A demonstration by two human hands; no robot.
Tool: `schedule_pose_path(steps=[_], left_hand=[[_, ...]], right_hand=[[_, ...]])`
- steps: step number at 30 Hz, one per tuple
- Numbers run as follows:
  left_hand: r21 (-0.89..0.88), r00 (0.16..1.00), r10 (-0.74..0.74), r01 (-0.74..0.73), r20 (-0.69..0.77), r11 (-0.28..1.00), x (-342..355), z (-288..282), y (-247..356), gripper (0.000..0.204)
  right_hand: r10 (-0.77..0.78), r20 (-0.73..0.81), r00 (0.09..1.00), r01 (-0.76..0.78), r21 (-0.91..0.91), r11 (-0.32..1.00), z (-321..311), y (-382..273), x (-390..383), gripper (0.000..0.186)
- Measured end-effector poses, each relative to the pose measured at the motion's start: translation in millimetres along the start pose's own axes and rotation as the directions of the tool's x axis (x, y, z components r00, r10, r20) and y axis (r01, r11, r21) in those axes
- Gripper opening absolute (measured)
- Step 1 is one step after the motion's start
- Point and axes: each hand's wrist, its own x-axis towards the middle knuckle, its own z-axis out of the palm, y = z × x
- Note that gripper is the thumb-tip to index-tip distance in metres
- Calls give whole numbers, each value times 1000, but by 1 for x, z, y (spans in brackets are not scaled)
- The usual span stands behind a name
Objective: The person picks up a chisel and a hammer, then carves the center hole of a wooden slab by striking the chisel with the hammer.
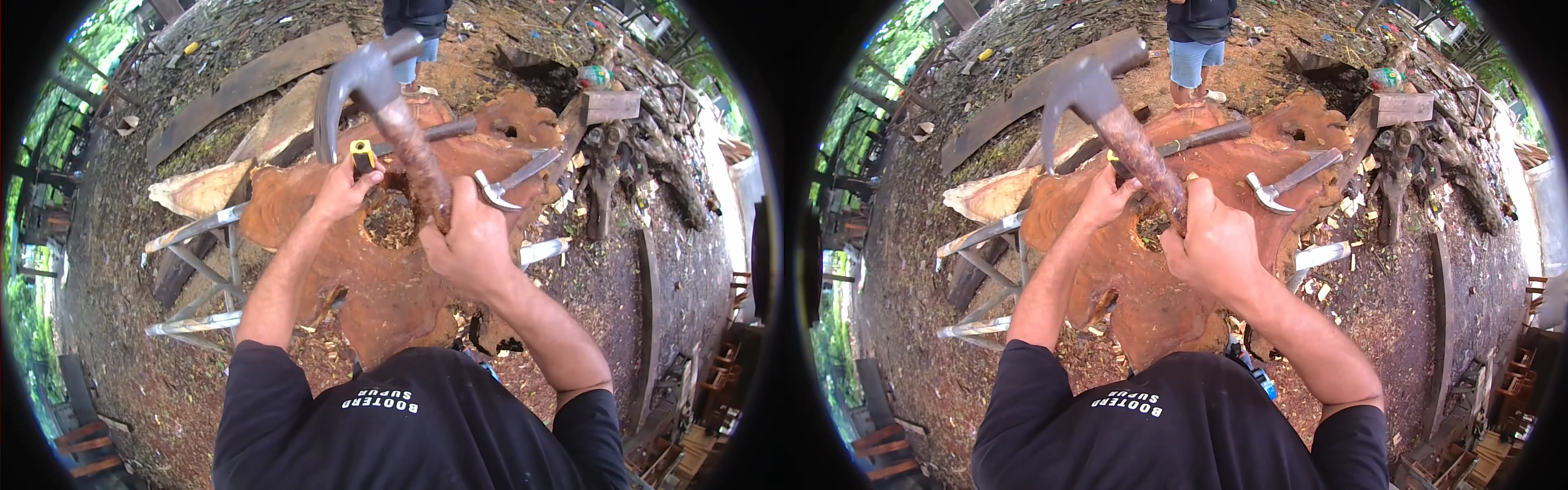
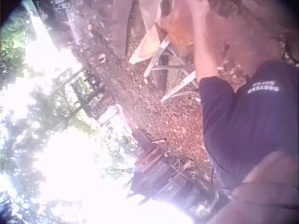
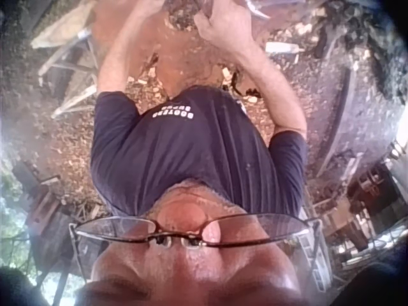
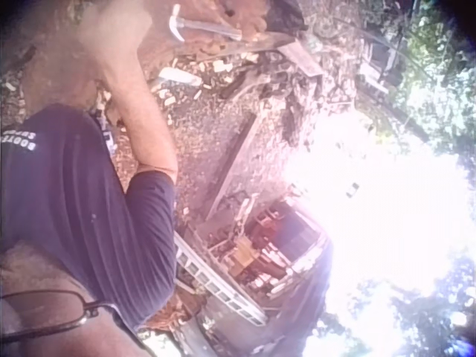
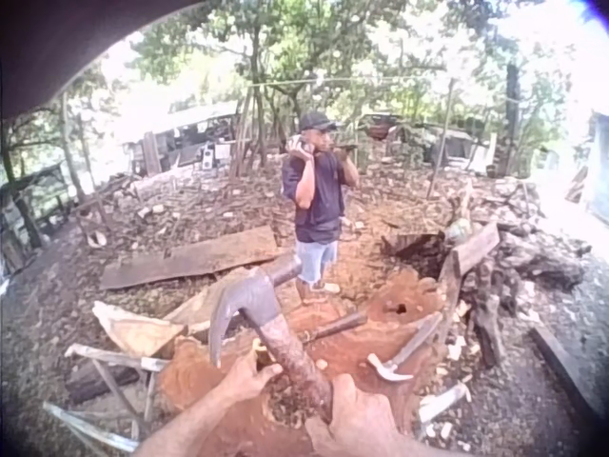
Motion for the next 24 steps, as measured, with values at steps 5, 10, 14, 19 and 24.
schedule_pose_path(steps=[5, 10, 14, 19, 24], left_hand=[[15, 1000, -10, 10, -5, 1000, 16, -2, -22, 38], [-115, 996, -55, 47, -66, 992, 66, -5, -8, 28], [-436, 881, -457, 366, -123, 822, 100, -11, -39, 25], [-354, 974, -216, 178, -72, 918, 94, -4, -4, 24], [-189, 996, -83, 83, 8, 978, 76, -14, -3, 34]], right_hand=[[135, 268, 954, -61, -267, 962, 30, 37, 24, 36], [296, 240, 924, -267, -146, 953, 16, 46, 10, 40], [341, 198, 919, -338, -48, 940, 21, 66, -30, 35], [555, 256, 792, -571, -14, 821, -3, 87, -79, 37], [598, 217, 772, -631, 141, 763, -1, 113, -112, 40]])
